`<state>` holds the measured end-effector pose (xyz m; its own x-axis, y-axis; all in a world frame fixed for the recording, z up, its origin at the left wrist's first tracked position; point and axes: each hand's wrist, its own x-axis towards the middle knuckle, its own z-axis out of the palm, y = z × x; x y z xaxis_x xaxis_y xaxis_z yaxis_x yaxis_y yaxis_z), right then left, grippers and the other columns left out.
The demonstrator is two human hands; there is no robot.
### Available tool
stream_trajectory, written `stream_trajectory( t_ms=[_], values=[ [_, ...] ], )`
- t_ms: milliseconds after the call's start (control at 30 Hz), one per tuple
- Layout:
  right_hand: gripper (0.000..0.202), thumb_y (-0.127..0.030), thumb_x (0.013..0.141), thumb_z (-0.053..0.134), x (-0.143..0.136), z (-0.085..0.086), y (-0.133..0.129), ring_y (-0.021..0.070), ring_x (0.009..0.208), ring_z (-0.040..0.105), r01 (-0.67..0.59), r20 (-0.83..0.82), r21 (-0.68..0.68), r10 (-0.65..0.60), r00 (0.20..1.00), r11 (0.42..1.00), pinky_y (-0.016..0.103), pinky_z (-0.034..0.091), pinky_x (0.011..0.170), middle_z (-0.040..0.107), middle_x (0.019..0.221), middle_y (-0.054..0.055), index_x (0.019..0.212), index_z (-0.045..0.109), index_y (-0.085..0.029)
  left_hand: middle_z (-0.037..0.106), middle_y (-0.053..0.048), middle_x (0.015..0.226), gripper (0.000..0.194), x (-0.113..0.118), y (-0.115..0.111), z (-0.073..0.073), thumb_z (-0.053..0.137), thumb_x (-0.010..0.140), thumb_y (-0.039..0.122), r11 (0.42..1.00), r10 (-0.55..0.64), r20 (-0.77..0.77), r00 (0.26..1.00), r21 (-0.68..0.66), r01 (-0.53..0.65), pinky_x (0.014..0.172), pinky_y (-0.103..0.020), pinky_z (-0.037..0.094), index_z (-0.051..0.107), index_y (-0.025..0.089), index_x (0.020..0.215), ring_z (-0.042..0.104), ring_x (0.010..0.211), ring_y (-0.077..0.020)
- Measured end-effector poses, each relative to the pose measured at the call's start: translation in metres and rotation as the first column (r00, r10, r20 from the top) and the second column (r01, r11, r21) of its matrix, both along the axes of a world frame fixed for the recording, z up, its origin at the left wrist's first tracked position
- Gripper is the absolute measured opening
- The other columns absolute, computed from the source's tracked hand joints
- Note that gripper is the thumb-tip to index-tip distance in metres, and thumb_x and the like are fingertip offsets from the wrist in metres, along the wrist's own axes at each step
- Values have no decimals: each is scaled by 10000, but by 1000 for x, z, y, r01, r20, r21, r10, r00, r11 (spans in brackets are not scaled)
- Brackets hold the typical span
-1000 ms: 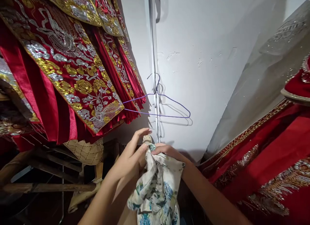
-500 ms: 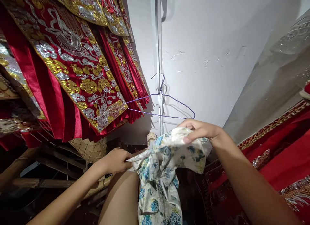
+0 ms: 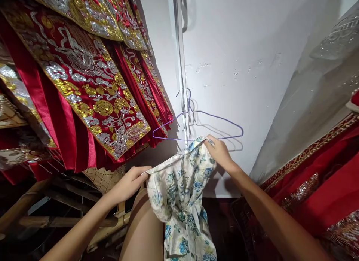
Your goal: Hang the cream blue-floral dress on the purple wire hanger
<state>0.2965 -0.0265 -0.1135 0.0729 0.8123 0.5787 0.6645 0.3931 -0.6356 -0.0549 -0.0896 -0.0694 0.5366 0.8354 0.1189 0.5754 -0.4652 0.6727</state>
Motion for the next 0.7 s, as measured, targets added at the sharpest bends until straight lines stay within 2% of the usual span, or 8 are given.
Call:
stream_trajectory(
  t_ms=[100, 233, 300, 367, 467, 567, 633, 700],
  values=[
    [308, -438, 897, 542, 20, 23, -23, 140, 561, 384, 70, 60, 27, -72, 996, 997, 257, 286, 559, 396, 556, -48, 685, 523, -215, 674, -39, 829, 213, -6, 19, 4, 417, 889, 206, 968, 135, -150, 979, 231, -98, 760, -303, 437, 604, 206, 786, 601, 809, -223],
    [331, -415, 861, 569, 24, 51, -39, 150, 587, 413, 32, 31, 37, -34, 999, 999, 264, 292, 555, 426, 560, -25, 611, 532, -202, 711, -83, 1009, 282, 0, 68, 18, 409, 856, 150, 856, 311, -12, 950, 437, -275, 872, -333, 451, 665, 209, 958, 637, 959, -246],
    [306, -400, 858, 565, 18, 54, -41, 165, 620, 460, -33, -6, 20, 33, 999, 999, 265, 323, 569, 485, 590, -13, 631, 563, -195, 713, -76, 959, 274, 14, 94, 33, 421, 861, 163, 812, 345, 164, 924, 441, -382, 851, -322, 453, 668, 196, 972, 636, 915, -227],
    [294, -389, 868, 551, 10, 51, -41, 176, 650, 497, -114, -46, -12, 113, 992, 993, 266, 358, 590, 536, 632, -2, 650, 575, -192, 713, -73, 937, 231, 35, 114, 50, 476, 861, 207, 810, 336, 352, 874, 365, -459, 797, -296, 456, 661, 176, 995, 634, 871, -208],
    [277, -368, 892, 519, -1, 42, -43, 183, 687, 538, -207, -103, -56, 201, 974, 977, 272, 400, 622, 595, 705, 14, 690, 589, -191, 704, -69, 902, 217, 68, 124, 70, 598, 854, 341, 841, 295, 406, 865, 320, -437, 709, -269, 428, 640, 168, 978, 624, 812, -197],
    [172, -309, 872, 538, -1, 38, -51, 184, 724, 578, -181, -134, -35, 175, 975, 983, 281, 435, 678, 660, 826, 19, 933, 658, -201, 624, -18, 715, 285, 83, 115, 74, 550, 918, 431, 779, 267, 300, 916, 493, -388, 636, -262, 346, 596, 185, 781, 547, 670, -167],
    [438, -254, 827, 572, 7, 38, -58, 187, 709, 592, -63, -137, -1, 62, 989, 998, 293, 450, 693, 682, 855, 11, 1264, 591, -230, 499, 10, 582, 404, 82, 106, 71, 463, 969, 426, 732, 251, 240, 938, 586, -347, 586, -274, 277, 513, 189, 645, 449, 564, -144],
    [740, -224, 779, 600, 20, 40, -59, 205, 703, 603, 120, -109, 59, -113, 988, 991, 304, 456, 684, 688, 849, 10, 1492, 404, -240, 403, 21, 525, 465, 78, 101, 69, 438, 981, 428, 726, 244, 193, 950, 613, -311, 565, -289, 236, 443, 193, 580, 383, 517, -133]
  ],
)
